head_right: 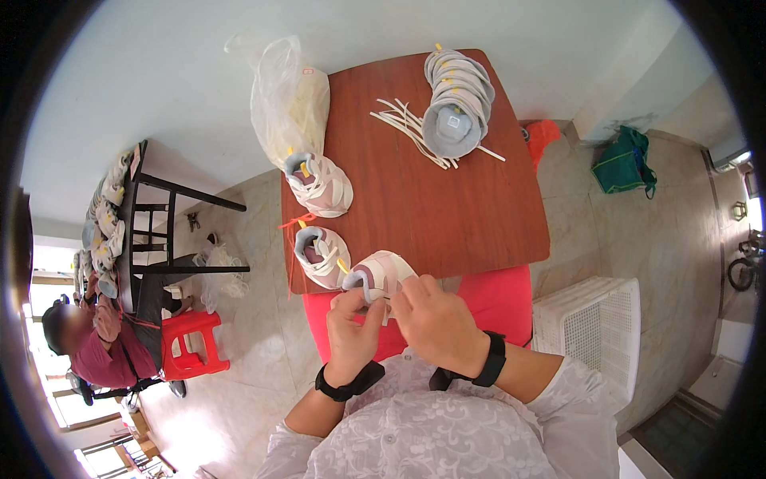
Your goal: Lacing white sneakers with white laces.
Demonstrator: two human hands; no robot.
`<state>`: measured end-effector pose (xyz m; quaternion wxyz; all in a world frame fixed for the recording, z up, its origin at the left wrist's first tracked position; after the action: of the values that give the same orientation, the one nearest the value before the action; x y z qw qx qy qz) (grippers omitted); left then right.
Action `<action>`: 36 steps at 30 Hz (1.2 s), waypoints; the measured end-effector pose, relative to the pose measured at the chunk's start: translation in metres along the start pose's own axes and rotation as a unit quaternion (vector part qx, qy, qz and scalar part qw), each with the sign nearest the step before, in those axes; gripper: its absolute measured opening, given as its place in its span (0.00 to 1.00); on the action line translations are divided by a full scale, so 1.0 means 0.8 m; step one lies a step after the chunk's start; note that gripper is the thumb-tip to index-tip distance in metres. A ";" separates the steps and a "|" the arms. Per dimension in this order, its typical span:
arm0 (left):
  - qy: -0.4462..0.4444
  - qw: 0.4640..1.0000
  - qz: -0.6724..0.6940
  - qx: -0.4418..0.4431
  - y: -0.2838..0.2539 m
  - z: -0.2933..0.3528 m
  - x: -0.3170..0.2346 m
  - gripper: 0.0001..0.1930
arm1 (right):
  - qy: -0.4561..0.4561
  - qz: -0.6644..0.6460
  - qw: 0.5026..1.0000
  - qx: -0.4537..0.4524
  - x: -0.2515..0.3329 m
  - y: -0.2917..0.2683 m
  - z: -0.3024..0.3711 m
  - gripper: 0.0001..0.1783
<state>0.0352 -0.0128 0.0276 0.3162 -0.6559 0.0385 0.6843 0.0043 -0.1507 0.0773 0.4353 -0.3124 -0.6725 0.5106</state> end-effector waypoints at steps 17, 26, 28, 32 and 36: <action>0.111 0.966 -0.219 -0.081 0.011 0.008 -0.006 0.06 | 0.124 -0.243 0.962 -0.030 -0.017 0.054 0.004 0.05; 0.079 0.966 -0.235 -0.074 0.004 -0.013 -0.012 0.04 | 0.113 -0.174 0.978 0.005 -0.016 0.045 -0.012 0.09; 0.070 0.974 -0.208 -0.060 0.005 -0.020 -0.002 0.03 | 0.119 -0.147 0.981 0.036 -0.017 0.040 -0.012 0.09; 0.013 0.979 -0.187 -0.078 -0.017 -0.024 0.022 0.04 | 0.152 -0.129 0.977 0.077 -0.020 0.015 -0.001 0.08; -0.066 0.990 0.114 0.040 -0.014 -0.031 0.017 0.07 | 0.165 -0.233 0.958 0.014 -0.052 0.027 0.018 0.11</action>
<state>0.0632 -0.0100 0.0157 0.2636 -0.5874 0.1193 0.7558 0.0086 -0.1868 0.0442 0.6511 -0.2211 -0.6385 0.3456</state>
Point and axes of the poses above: each hand's wrist, its own z-axis away from the middle knuckle, its own y-axis out of the palm, x = y × z, the point moved 4 cm from there along -z, towards the middle knuckle, and after that the axes turned 15 degrees about x, right-handed, at the moved point
